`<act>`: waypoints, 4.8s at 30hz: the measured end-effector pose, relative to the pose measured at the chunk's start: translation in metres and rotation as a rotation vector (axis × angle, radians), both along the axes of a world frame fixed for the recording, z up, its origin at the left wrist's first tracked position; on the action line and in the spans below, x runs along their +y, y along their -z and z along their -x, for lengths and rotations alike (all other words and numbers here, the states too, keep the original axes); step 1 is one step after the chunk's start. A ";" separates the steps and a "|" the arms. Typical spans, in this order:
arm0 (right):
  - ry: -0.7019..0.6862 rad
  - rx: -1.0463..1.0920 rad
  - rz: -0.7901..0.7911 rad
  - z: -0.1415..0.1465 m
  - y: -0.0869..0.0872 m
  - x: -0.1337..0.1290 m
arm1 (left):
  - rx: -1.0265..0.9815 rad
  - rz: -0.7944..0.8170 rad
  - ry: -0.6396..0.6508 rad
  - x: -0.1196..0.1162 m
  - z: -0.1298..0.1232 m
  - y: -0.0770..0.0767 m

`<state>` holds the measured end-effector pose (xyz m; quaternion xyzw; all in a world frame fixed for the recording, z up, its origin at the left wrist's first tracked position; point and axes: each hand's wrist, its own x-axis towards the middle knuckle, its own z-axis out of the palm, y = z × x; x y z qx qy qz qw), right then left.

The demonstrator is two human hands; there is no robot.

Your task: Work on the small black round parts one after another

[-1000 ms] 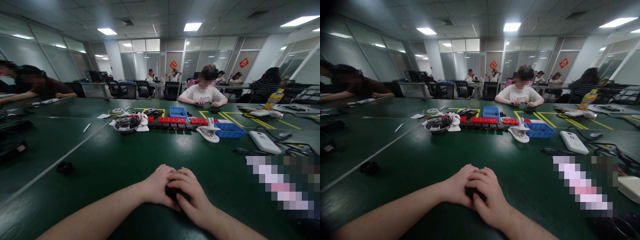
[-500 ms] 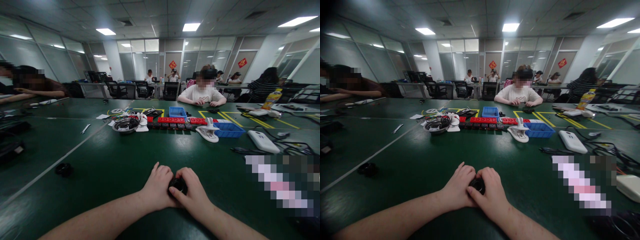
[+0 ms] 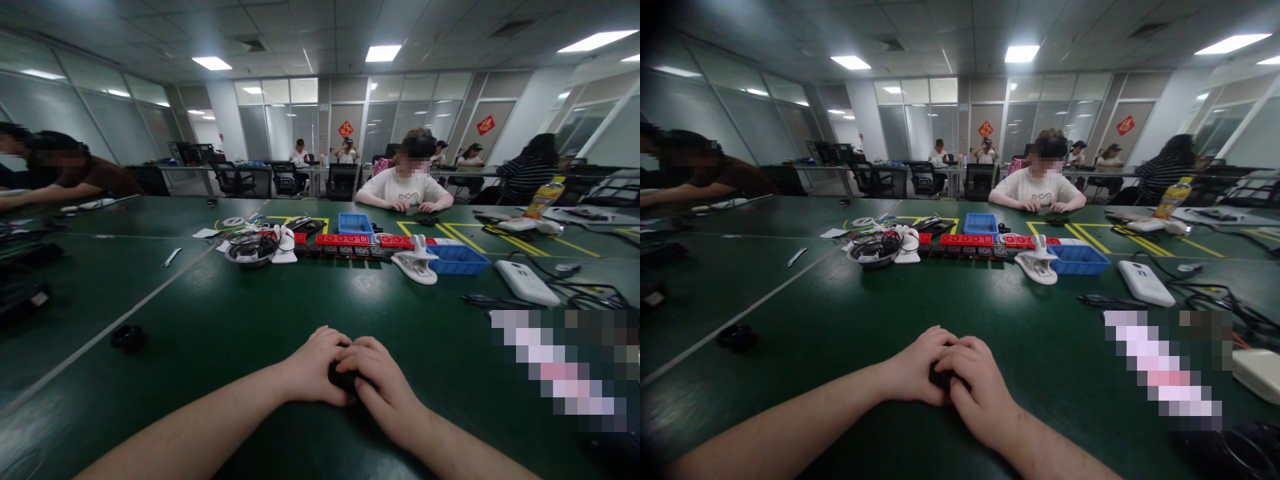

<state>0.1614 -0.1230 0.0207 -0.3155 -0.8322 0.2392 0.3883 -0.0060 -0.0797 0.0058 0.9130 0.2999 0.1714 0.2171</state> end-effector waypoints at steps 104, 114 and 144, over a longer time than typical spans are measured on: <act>0.104 0.044 -0.039 0.004 -0.001 -0.004 | 0.027 0.024 -0.062 -0.014 -0.005 -0.005; 0.296 -0.057 0.001 0.005 0.010 0.000 | 0.032 -0.086 -0.277 -0.031 -0.014 0.000; 0.041 0.019 -0.064 0.001 0.001 -0.005 | -0.001 0.048 0.007 -0.006 0.000 -0.007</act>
